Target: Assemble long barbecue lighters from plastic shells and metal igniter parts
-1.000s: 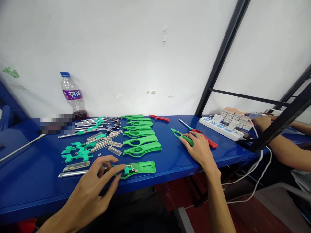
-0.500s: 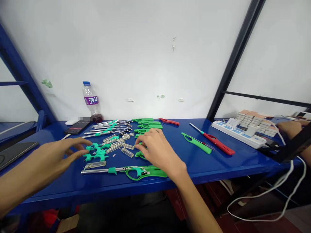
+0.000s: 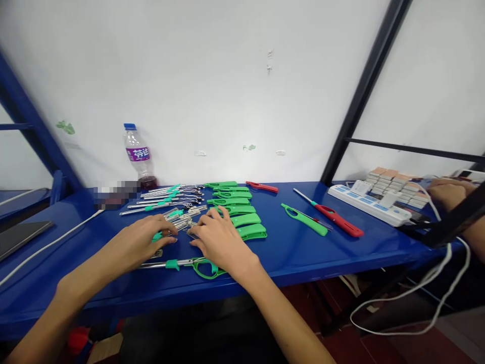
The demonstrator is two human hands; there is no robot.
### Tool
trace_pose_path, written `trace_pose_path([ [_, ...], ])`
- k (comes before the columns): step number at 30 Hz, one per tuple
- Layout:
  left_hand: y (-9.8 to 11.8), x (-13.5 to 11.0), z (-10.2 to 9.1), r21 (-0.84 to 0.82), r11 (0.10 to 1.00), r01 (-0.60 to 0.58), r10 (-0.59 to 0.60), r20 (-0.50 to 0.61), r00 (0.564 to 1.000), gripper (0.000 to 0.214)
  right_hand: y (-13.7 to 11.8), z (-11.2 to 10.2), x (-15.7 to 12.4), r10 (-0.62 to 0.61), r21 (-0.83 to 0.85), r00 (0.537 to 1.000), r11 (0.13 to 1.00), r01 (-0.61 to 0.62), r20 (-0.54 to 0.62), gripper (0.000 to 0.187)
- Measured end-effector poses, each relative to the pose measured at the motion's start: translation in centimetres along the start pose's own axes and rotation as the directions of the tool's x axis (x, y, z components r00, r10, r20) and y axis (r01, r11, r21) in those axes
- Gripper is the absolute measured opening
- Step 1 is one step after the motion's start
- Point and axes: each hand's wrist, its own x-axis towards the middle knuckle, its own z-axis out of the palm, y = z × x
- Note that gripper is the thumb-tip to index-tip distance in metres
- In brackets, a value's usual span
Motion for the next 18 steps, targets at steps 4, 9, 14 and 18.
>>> trace_pose_path([
  [4,-0.3,0.8,0.9,0.003,1.0,-0.006,0.006,0.048,0.999,0.023,-0.1,0.3,0.1,0.01,-0.04,0.999,0.999,-0.009,0.033,0.02],
  [9,-0.1,1.4,1.2,0.022,1.0,0.006,-0.008,0.1,0.995,0.026,0.1,0.6,-0.2,-0.005,-0.077,1.0,0.997,0.006,0.017,0.023],
  [14,0.8,1.1,0.8,0.069,0.997,0.023,-0.029,0.095,0.995,0.033,0.6,0.4,-0.5,-0.045,-0.007,0.999,0.999,0.045,-0.03,0.041],
  [18,1.0,1.0,0.4,0.032,0.998,0.054,-0.054,0.02,0.998,0.039,1.2,0.1,-0.5,-0.008,0.094,0.995,0.995,0.017,-0.095,0.054],
])
